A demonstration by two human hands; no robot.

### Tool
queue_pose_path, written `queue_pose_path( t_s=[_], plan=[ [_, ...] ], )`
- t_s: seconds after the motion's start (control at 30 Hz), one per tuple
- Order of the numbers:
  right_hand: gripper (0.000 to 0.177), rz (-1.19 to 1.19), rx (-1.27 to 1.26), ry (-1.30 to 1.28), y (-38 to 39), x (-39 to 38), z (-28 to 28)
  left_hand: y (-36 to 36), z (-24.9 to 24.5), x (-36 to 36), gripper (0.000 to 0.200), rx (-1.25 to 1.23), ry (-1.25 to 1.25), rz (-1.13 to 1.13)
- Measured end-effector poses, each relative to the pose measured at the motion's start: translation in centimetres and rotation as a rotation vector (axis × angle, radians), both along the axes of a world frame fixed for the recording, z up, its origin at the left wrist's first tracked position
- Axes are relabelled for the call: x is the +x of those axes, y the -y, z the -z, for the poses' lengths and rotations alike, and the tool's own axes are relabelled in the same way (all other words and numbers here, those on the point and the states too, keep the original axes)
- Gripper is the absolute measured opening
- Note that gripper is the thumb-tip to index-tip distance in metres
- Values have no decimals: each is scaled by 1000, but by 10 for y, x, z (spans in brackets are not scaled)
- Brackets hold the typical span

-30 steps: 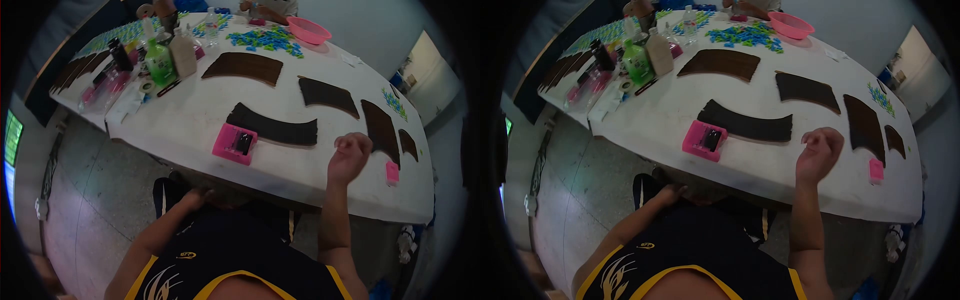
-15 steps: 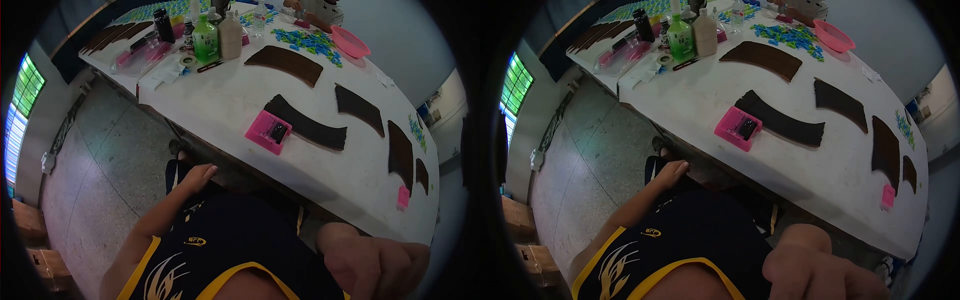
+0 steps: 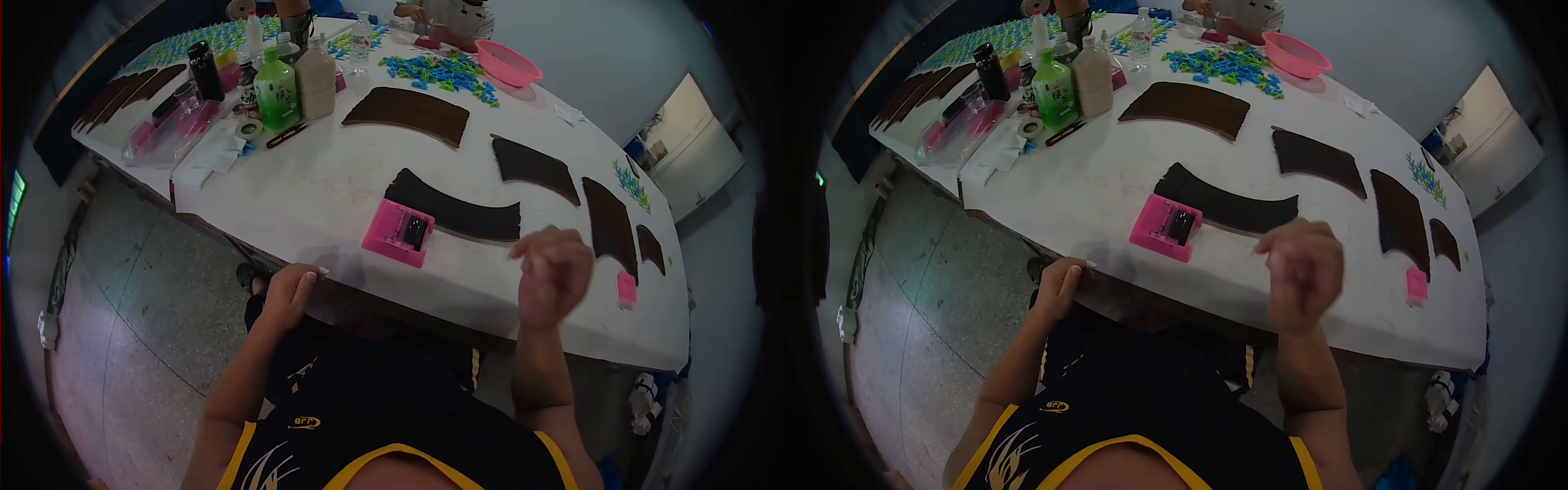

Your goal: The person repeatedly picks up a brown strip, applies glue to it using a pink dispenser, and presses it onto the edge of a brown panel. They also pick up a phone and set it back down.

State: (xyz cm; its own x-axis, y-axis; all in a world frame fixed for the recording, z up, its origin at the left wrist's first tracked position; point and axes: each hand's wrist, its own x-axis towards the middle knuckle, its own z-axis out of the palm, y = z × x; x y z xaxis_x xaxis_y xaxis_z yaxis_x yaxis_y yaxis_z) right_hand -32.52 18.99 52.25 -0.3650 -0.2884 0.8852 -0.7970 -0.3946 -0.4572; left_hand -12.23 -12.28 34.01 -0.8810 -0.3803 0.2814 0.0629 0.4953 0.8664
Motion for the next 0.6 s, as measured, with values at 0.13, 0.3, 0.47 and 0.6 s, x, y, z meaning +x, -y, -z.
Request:
queue_pose_path(
  t_s=[0.13,0.3,0.47,0.6],
  plan=[
    [8,508,436,2,-17,-92,82,-16,-35,-29,38,8,-109,57],
    [15,646,656,-206,-11,-152,116,-110,-163,-87,36,41,-178,745],
    [24,465,617,-378,3,-133,121,-245,-226,-125,52,806,109,1573],
    [30,340,761,-381,8,-131,124,-301,-212,-151,71,773,175,1839]
  ],
)
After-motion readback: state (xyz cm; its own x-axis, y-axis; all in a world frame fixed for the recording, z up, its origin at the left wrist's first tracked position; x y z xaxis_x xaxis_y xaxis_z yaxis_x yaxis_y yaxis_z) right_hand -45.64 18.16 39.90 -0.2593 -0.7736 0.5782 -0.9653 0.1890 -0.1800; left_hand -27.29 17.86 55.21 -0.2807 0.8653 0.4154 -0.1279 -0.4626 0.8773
